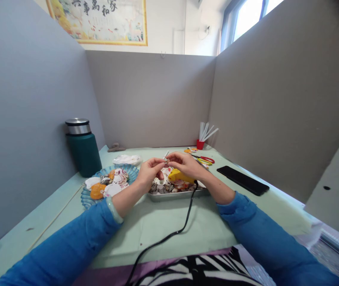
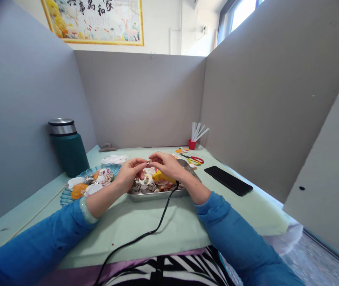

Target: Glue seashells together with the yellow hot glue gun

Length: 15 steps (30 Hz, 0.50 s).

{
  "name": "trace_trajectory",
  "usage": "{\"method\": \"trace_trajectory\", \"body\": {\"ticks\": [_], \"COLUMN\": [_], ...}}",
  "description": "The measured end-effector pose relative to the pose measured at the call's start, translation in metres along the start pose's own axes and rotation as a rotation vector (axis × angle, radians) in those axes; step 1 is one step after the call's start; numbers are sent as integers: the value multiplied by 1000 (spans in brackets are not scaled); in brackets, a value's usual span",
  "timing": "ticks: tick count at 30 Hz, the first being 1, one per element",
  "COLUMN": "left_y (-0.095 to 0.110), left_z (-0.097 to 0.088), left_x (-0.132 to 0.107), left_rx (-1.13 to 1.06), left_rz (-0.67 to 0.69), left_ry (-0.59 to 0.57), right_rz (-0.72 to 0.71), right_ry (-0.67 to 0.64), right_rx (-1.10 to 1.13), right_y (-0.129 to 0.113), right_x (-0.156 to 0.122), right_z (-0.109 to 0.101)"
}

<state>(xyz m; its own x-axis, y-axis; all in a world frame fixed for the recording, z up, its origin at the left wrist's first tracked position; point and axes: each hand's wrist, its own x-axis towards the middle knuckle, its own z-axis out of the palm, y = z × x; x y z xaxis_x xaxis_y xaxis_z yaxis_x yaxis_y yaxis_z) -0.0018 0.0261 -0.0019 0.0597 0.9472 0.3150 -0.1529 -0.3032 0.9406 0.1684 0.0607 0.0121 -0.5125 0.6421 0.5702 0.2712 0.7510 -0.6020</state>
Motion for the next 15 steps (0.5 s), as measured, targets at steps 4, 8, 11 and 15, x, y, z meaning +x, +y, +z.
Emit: {"method": "trace_trajectory", "body": {"ticks": [4, 8, 11, 15], "left_y": [0, -2, -3, -4], "left_z": [0, -1, -2, -2], "left_x": [0, 1, 2, 2], "left_rx": [-1, 7, 5, 2], "left_rz": [-10, -21, -22, -19], "left_ry": [-6, -2, -3, 11], "right_rz": [4, -4, -2, 9], "right_ry": [12, -5, -18, -16], "right_rx": [6, 82, 103, 26], "right_y": [2, 2, 3, 3], "right_x": [0, 1, 1, 0], "right_z": [0, 1, 1, 0]}}
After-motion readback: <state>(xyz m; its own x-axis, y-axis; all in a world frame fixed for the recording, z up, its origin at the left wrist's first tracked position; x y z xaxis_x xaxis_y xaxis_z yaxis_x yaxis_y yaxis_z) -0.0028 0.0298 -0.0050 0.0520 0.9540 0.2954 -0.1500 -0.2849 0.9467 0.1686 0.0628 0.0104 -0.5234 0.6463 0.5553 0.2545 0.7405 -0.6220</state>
